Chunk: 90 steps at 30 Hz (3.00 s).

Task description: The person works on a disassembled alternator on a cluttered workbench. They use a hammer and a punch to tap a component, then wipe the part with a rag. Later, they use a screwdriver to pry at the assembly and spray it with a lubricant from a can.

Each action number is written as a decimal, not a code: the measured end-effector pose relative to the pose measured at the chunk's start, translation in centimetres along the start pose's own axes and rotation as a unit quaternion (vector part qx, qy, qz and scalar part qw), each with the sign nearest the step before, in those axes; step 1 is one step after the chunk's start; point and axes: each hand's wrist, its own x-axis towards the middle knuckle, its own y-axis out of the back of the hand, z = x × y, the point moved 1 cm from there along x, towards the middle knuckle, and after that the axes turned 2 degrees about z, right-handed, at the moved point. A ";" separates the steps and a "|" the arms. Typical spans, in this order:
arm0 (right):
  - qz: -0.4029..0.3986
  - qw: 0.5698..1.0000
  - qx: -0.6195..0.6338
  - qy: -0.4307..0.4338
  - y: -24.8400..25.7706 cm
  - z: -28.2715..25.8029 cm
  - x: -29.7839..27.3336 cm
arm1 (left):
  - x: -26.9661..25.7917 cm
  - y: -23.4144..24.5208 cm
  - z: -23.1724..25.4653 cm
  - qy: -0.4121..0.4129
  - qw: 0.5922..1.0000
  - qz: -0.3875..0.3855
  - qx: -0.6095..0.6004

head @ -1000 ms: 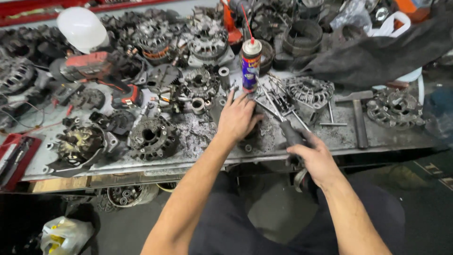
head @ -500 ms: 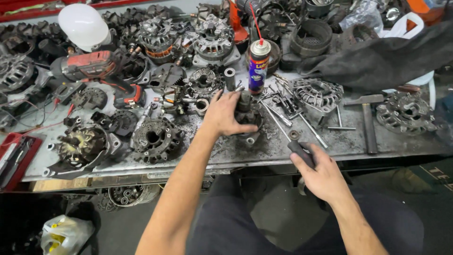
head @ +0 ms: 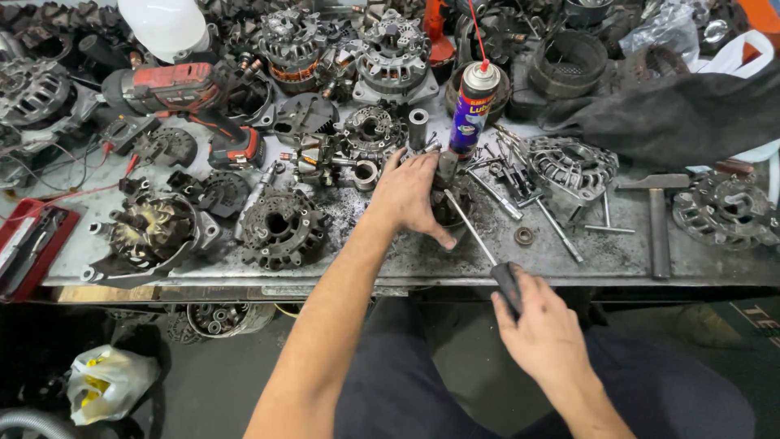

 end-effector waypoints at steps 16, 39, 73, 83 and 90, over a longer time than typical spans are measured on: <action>0.071 0.996 -0.007 0.046 -3.4 -1.5 -0.5 | 0.4 -0.5 -0.6 0.012 0.999 0.014 -0.049; -0.096 0.973 0.171 -0.122 -2.8 0.7 1.9 | 2.6 -2.3 -1.4 0.046 0.997 0.003 -0.061; -0.070 0.979 0.129 -0.143 -4.2 1.2 2.7 | 2.1 -0.4 0.3 0.084 0.995 -0.012 -0.049; -0.077 0.972 0.184 -0.122 -5.9 1.7 3.5 | 2.1 -0.6 0.3 0.088 0.995 0.007 -0.051; -0.131 0.976 0.115 -0.133 -0.8 1.6 3.7 | 2.2 -0.1 0.7 0.113 0.992 -0.040 -0.048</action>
